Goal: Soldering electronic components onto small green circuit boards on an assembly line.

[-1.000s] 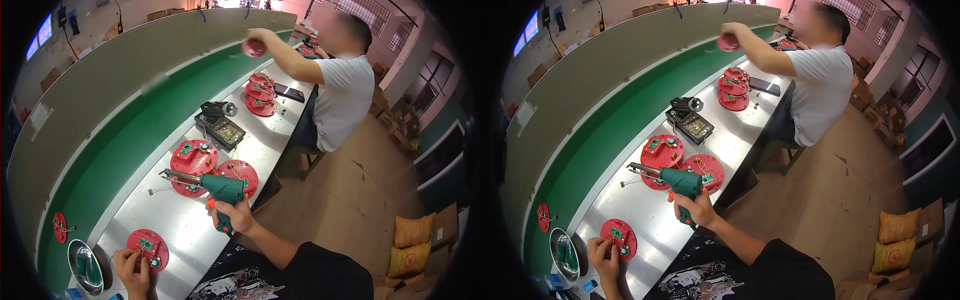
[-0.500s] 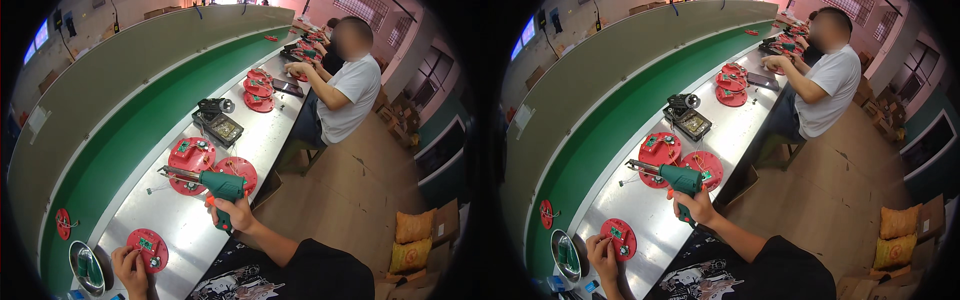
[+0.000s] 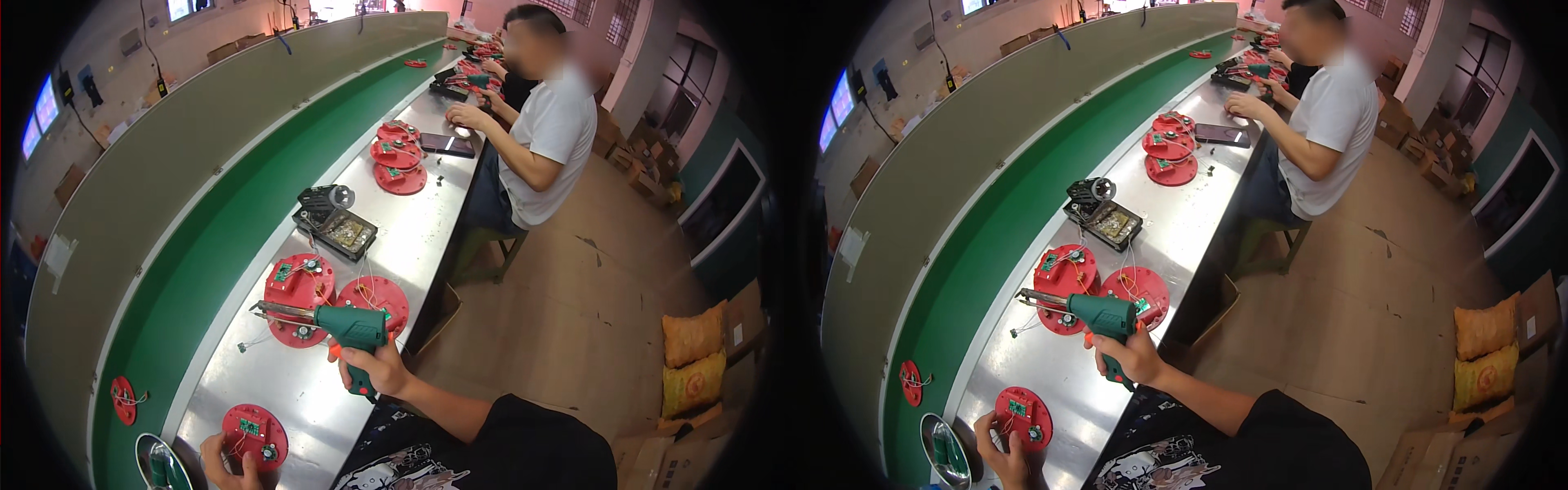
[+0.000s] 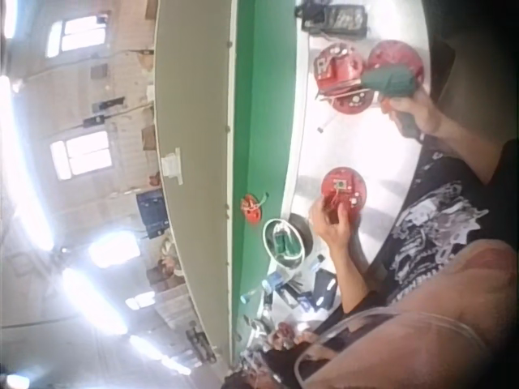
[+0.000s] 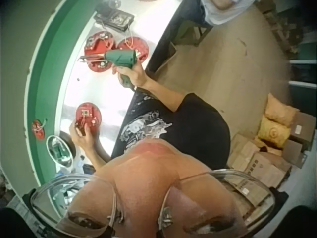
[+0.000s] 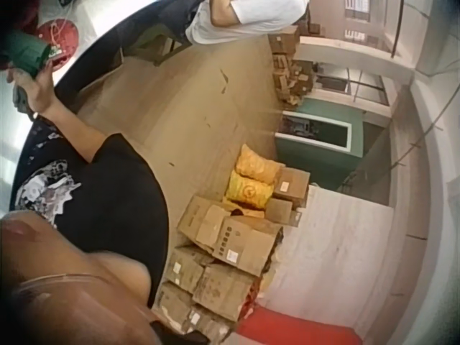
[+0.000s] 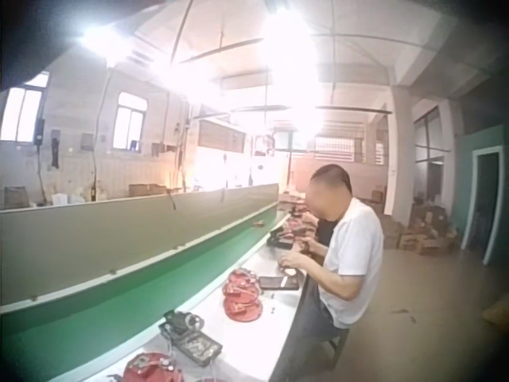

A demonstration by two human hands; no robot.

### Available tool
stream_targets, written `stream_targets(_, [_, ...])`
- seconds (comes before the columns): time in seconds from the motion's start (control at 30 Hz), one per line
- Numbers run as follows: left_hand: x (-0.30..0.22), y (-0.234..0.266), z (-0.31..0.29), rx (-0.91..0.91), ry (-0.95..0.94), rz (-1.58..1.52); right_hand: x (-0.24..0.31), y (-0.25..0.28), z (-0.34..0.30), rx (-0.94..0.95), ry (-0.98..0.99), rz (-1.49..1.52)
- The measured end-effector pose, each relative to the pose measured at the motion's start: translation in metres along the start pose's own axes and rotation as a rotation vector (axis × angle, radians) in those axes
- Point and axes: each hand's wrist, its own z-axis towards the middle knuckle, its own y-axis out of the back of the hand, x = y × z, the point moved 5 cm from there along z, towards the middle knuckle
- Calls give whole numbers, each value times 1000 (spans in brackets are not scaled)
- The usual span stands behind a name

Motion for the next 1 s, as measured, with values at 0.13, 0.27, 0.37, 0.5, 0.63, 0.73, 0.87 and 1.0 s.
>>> stream_targets(0.13, [24,6,-12,125,-28,138,-5,-12,5,9,-49,95])
stream_targets(0.27, [8,1,-8,98,58,91,-2,1,-2,-73,-25,-266])
stream_targets(0.37, [29,-9,0,157,75,9,-10,14,-3,-126,-127,-10])
stream_targets(0.5, [44,3,-2,182,74,-92,-6,13,8,-129,43,-51])
stream_targets(0.63, [45,42,2,145,116,-6,-17,4,15,26,42,-76])
stream_targets(0.73, [55,93,17,-169,232,201,-14,6,13,11,42,-70])
stream_targets(0.87, [107,143,16,35,418,767,-10,11,12,-9,68,-26])
stream_targets(1.0, [154,128,0,49,397,718,-14,17,9,-85,23,-30])
